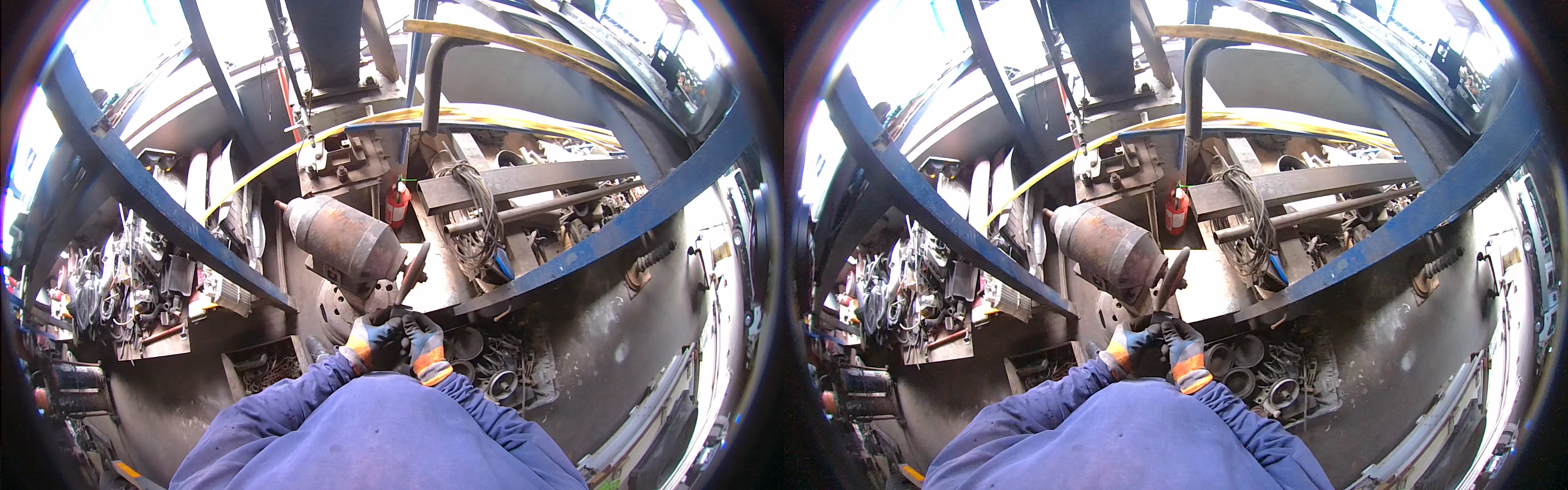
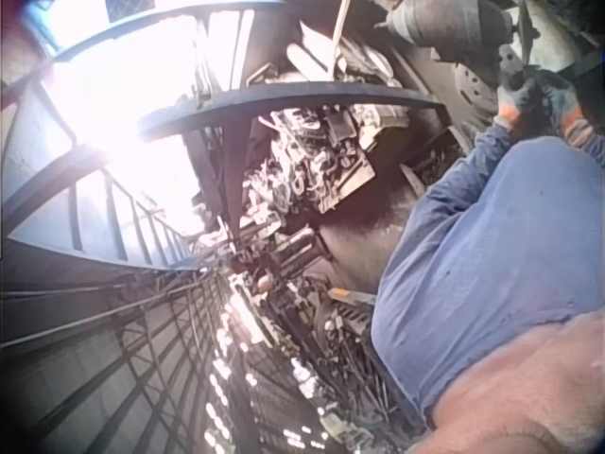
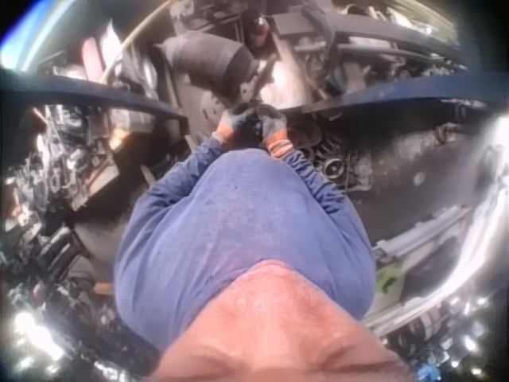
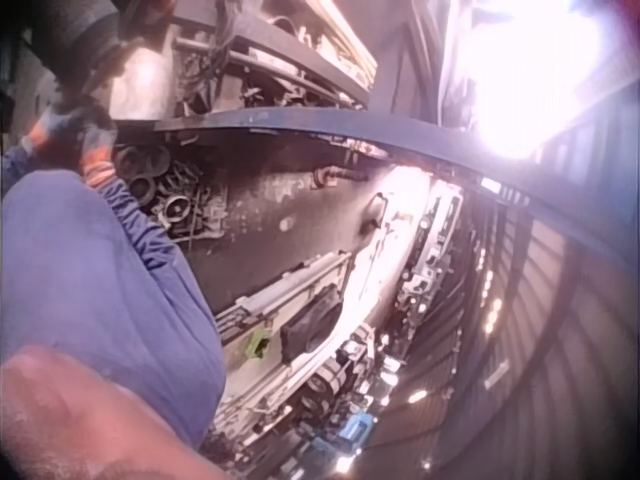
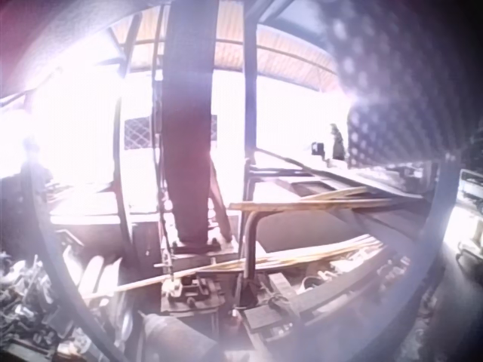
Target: The person uses a bench grinder to smooth the edges of a small metal part. They repeatedly rotate the part and press it against the grinding wheel, then briefly inspect it before continuing. The person also briefly walks to a nearby table to pick up another small item before returning to the grinder.
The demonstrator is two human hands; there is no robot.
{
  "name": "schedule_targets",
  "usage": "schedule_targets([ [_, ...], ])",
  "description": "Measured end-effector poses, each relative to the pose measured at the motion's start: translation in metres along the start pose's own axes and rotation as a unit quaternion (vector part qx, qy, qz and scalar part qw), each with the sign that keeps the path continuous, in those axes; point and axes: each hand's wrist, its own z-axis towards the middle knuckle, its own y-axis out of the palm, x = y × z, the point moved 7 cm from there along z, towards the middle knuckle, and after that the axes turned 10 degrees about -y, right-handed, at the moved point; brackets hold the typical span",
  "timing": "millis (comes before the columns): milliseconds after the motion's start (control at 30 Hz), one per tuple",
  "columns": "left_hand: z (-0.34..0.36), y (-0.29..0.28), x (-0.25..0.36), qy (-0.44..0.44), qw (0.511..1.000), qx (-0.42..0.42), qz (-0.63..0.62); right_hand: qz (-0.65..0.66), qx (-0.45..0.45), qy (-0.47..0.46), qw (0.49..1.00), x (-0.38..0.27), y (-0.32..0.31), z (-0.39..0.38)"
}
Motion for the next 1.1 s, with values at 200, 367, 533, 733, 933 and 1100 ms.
schedule_targets([
  [200,-0.002,0.002,-0.002,-0.023,0.999,0.017,-0.025,0.032,0.008,0.003,0.999,0.014,-0.003,0.000],
  [367,0.006,-0.001,-0.011,-0.034,0.998,0.022,-0.045,0.018,0.009,-0.007,1.000,0.010,-0.004,0.003],
  [533,0.012,-0.017,-0.022,-0.056,0.987,0.043,-0.145,-0.032,-0.020,-0.037,0.999,0.006,0.007,0.008],
  [733,0.002,-0.023,-0.038,-0.043,0.994,0.018,-0.098,0.082,-0.014,0.015,0.996,0.026,0.006,0.000],
  [933,-0.040,-0.021,0.009,-0.088,0.972,0.156,0.151,0.007,-0.065,0.002,0.998,0.031,-0.004,0.008],
  [1100,0.009,-0.047,-0.036,-0.089,0.983,0.132,0.089,-0.068,-0.172,-0.100,0.978,0.049,-0.015,0.029],
])
